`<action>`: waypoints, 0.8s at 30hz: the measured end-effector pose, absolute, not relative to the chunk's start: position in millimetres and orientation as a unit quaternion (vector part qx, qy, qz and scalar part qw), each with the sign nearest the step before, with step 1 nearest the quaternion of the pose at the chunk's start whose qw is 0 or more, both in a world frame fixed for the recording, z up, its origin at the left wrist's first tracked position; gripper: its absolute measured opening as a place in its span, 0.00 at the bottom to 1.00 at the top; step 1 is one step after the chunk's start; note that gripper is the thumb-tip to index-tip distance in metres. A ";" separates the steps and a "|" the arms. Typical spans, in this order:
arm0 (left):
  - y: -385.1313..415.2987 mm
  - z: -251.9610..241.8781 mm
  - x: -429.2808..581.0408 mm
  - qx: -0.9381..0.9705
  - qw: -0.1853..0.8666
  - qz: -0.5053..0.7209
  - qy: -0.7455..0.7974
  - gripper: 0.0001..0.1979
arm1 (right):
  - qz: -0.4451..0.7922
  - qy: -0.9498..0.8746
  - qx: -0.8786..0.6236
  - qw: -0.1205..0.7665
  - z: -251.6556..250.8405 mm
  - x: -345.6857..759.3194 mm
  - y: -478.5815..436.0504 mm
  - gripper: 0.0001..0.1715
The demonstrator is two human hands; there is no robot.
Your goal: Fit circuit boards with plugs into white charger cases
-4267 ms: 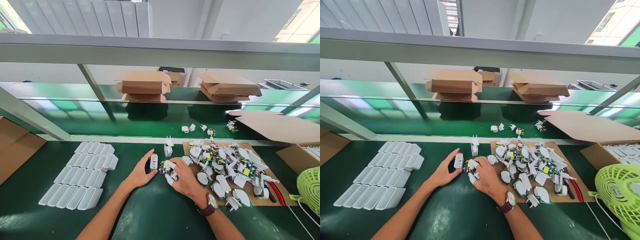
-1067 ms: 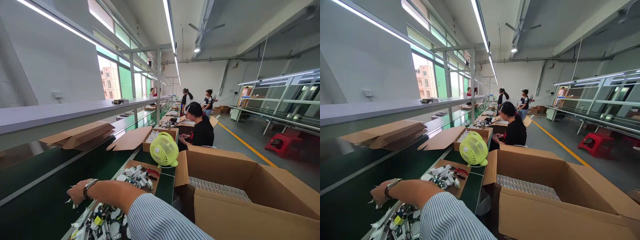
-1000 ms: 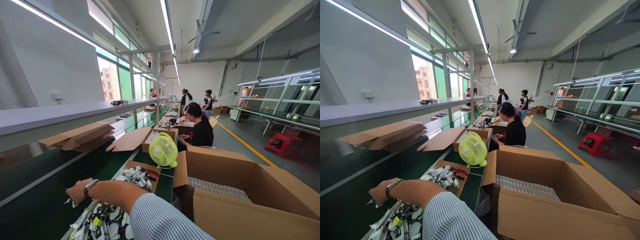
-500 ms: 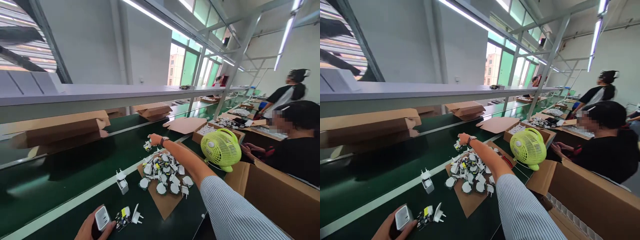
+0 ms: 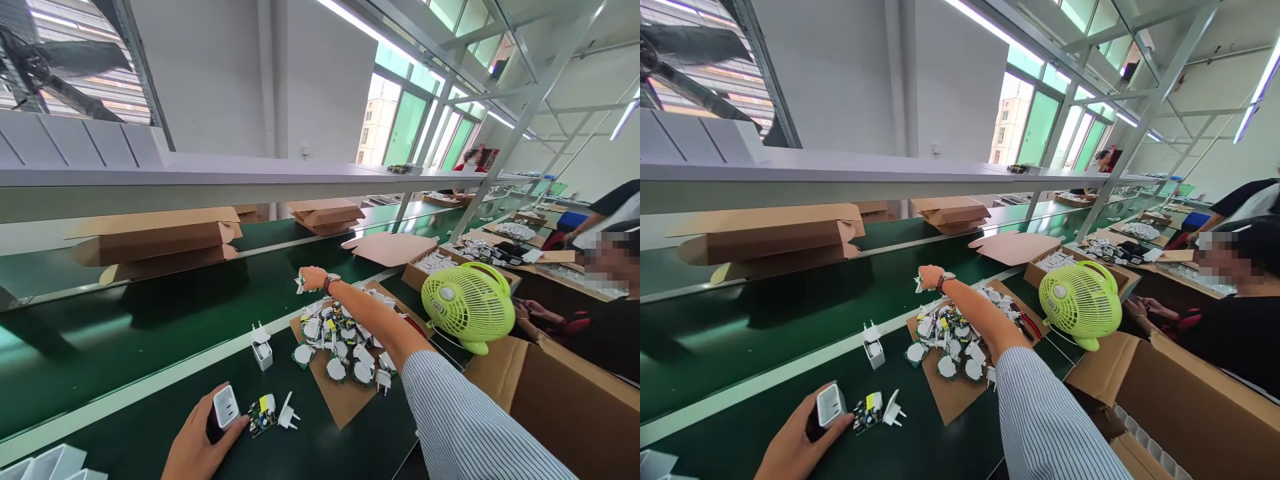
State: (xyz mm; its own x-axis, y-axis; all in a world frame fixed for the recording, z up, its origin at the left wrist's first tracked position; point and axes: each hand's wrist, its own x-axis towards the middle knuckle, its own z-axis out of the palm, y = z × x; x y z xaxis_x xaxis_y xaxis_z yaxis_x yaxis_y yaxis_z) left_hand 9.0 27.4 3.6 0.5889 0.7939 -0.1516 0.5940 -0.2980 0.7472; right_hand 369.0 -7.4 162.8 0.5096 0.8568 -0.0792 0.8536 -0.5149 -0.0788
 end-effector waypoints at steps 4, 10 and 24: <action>26.5 7.1 9.2 0.793 0.406 0.113 0.440 0.47 | 0.038 -0.523 -0.852 0.008 203.6 381.9 -39.7 0.20; 27.1 5.8 8.6 0.801 0.396 0.102 0.438 0.47 | 0.035 -0.550 -0.834 -0.008 248.4 383.1 -152.8 0.22; 21.7 7.6 8.4 0.797 0.372 0.119 0.461 0.46 | -0.012 -0.639 -0.769 0.018 122.4 365.5 -281.4 0.33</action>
State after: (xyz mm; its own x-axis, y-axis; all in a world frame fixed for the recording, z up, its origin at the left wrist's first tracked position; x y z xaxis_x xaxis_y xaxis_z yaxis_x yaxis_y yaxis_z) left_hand 8.4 21.7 7.6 0.5460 0.8237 -0.1531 0.6468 -0.2983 0.7019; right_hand 365.5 -281.4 122.4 0.1822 0.9823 0.0426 0.9833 -0.1818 -0.0123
